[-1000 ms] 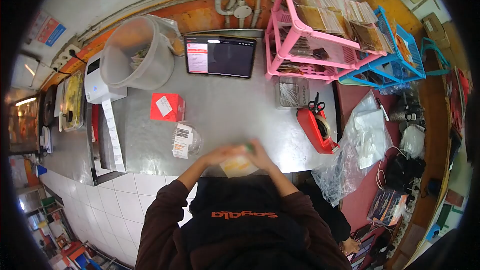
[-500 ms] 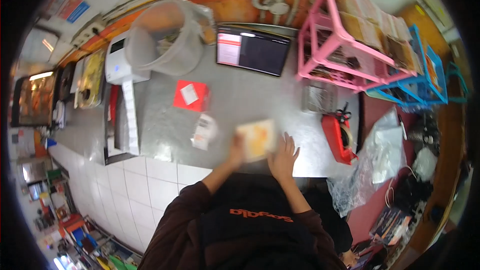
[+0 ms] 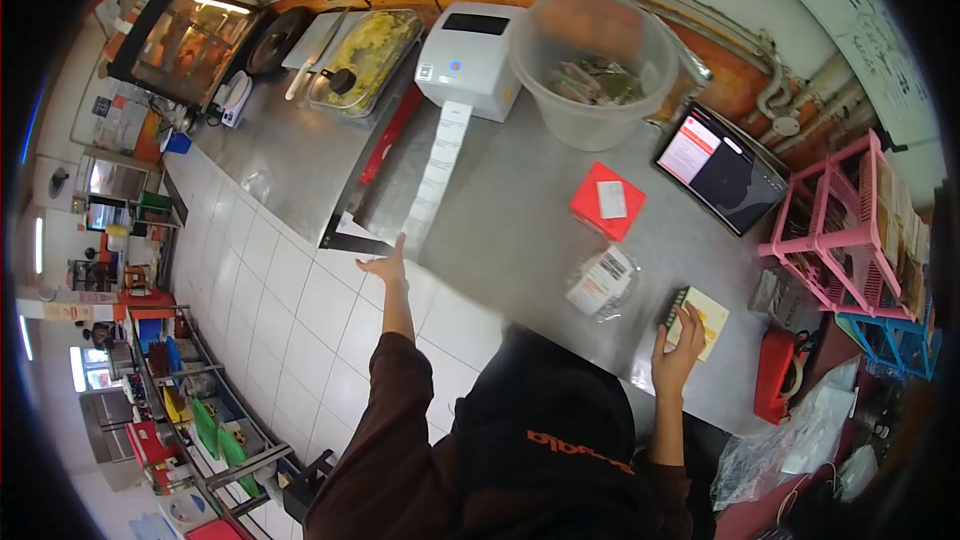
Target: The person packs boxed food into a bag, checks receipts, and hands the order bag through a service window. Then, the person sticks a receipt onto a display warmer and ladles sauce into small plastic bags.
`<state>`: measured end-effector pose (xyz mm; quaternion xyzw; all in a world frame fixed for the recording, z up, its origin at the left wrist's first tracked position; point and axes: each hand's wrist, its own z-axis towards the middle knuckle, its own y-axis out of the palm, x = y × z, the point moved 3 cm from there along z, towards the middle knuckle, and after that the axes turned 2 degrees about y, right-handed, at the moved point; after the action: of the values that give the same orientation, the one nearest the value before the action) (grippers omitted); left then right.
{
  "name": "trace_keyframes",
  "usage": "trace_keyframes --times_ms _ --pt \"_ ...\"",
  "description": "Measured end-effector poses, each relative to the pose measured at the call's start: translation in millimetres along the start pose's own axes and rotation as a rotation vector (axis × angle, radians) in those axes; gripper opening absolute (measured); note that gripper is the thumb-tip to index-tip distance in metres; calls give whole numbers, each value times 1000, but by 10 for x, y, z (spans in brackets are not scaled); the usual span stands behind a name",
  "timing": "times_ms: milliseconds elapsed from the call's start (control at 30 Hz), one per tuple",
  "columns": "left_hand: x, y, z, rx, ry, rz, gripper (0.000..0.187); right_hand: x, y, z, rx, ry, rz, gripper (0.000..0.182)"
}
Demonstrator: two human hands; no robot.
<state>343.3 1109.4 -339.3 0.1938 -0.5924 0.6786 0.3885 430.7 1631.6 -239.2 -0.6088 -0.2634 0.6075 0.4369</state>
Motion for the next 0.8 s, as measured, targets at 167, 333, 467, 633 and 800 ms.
trace_keyframes --times_ms 167,333,467,633,800 --pt "-628 199 42 -1364 -112 -77 73 -1363 763 28 -38 -151 586 25" --pt "-871 -366 -343 -2121 328 114 29 -2093 1843 -267 -517 81 902 33" --pt "-383 -698 -205 -2237 208 -138 31 -2377 2361 -633 -843 256 1014 45" --pt "127 -539 133 -2104 -222 -123 49 -2672 2397 -944 -1190 640 1257 43" --pt "510 -429 124 -2015 458 -17 39 -2772 2212 -930 -1183 655 1430 35"
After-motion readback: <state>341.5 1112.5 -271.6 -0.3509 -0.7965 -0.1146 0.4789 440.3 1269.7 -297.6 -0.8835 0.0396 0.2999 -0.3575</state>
